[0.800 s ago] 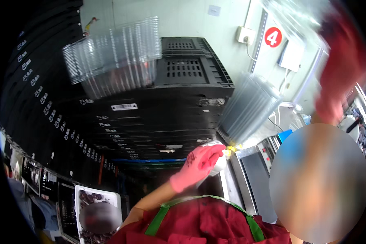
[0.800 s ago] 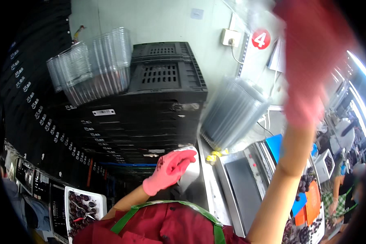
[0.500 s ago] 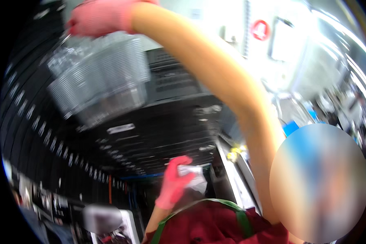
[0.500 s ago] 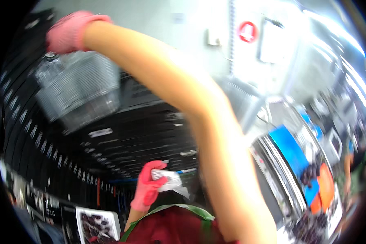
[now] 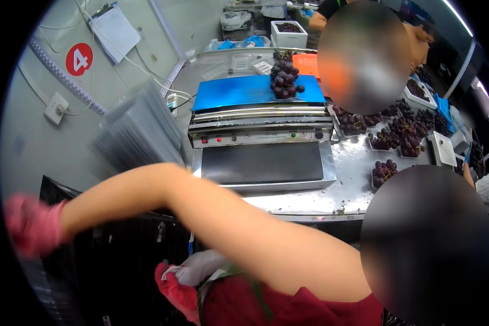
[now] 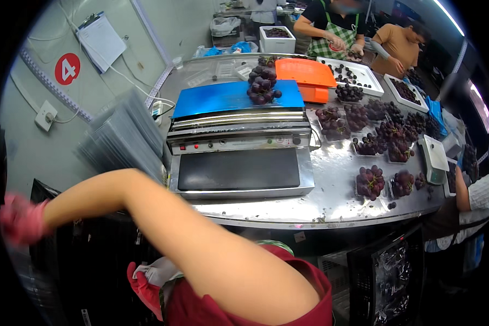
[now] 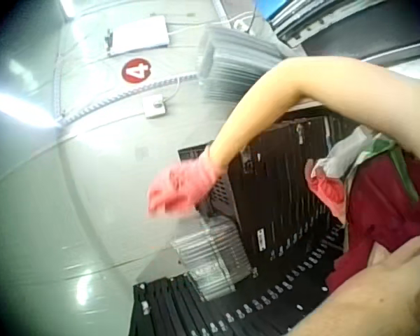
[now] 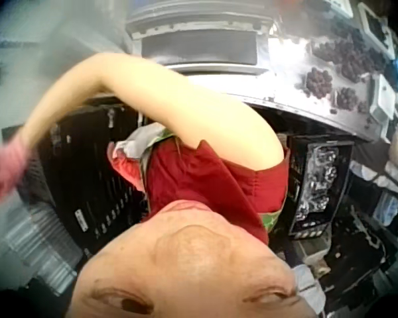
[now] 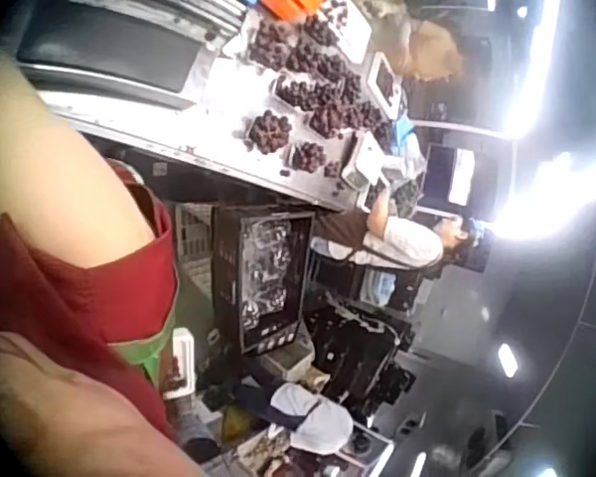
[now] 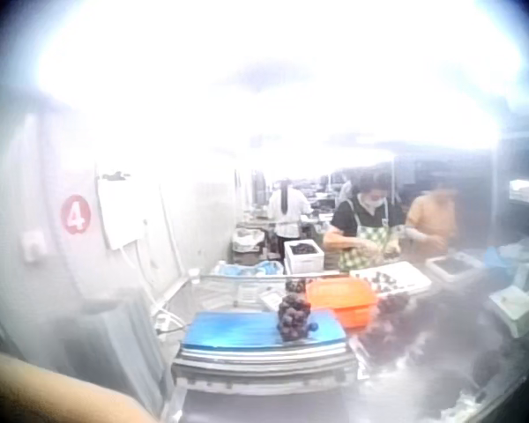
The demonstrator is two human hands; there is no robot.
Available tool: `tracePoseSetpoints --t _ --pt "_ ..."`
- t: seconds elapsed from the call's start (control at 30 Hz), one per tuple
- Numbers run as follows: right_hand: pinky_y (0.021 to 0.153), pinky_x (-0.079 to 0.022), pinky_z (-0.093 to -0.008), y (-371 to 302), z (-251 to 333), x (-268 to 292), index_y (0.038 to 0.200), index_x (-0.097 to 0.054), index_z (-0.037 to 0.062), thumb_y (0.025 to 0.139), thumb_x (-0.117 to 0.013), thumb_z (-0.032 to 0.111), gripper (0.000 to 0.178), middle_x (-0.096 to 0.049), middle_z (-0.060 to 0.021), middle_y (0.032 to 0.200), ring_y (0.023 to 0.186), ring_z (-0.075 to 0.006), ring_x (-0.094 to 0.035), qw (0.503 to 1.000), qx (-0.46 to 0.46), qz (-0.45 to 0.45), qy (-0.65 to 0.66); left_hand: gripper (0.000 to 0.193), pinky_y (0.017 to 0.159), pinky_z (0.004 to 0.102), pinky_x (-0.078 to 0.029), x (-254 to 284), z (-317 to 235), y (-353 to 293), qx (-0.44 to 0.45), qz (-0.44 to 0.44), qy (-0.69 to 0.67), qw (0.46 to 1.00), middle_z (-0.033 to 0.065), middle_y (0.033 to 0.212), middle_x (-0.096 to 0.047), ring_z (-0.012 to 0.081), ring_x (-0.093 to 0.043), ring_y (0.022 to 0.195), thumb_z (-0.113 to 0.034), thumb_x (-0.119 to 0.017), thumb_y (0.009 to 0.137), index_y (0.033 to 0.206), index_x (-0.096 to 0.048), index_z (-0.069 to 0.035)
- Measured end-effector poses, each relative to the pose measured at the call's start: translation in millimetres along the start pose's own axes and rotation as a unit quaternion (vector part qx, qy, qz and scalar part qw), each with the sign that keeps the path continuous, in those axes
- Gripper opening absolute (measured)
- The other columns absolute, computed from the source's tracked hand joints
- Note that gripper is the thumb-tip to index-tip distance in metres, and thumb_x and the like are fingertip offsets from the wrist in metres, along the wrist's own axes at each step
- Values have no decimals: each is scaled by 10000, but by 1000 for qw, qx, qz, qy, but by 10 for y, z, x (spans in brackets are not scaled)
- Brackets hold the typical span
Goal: The person separates clear plastic clamshell containers and places bunches of grapes into them. They then seal the containers using a vacuum sealing machine and place the finished packages into a black crate.
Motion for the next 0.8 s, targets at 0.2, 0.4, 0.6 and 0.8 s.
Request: tracePoseSetpoints --t 0.2,0.4,0.6,0.8 --pt "713 -468 -410 -1719 -1545 1771 862 -636 64 797 -450 310 315 -621 -145 837 812 -306 -585 794 -369 154 -457 216 576 232 -371 26 -46 -95 12 -53 23 998 20 691 -473 99 -460 632 -240 -512 896 810 -500 -42" --pt "868 -422 -346 -1923 -2124 1648 1048 -605 20 853 -385 461 530 -587 -163 1101 1029 -284 -563 735 -496 385 -256 111 696 246 -423 -189 -72 -89 74 0 -17 997 36 787 -594 118 -548 728 -106 -560 840 888 -575 -7" --pt "871 -414 -331 -1765 -2098 1795 1043 -599 7 769 -413 214 391 -587 -140 1114 1034 -275 -561 697 -610 226 -303 160 785 265 -436 -326 -199 -45 70 39 -70 994 70 896 -627 142 -581 828 -27 -582 808 966 -584 -2" --pt "799 -454 -347 -1677 -2152 1922 958 -631 13 808 -456 293 363 -627 -136 1001 947 -273 -608 709 -590 126 -364 156 768 245 -453 -316 -250 -54 48 47 -66 996 62 901 -630 120 -584 828 9 -584 807 963 -598 9"
Point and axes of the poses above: each hand's wrist, its own y-axis towards the middle knuckle, its own x-axis out of the back of the hand, z = x × y, the point moved 6 cm from there along y, towards the middle knuckle
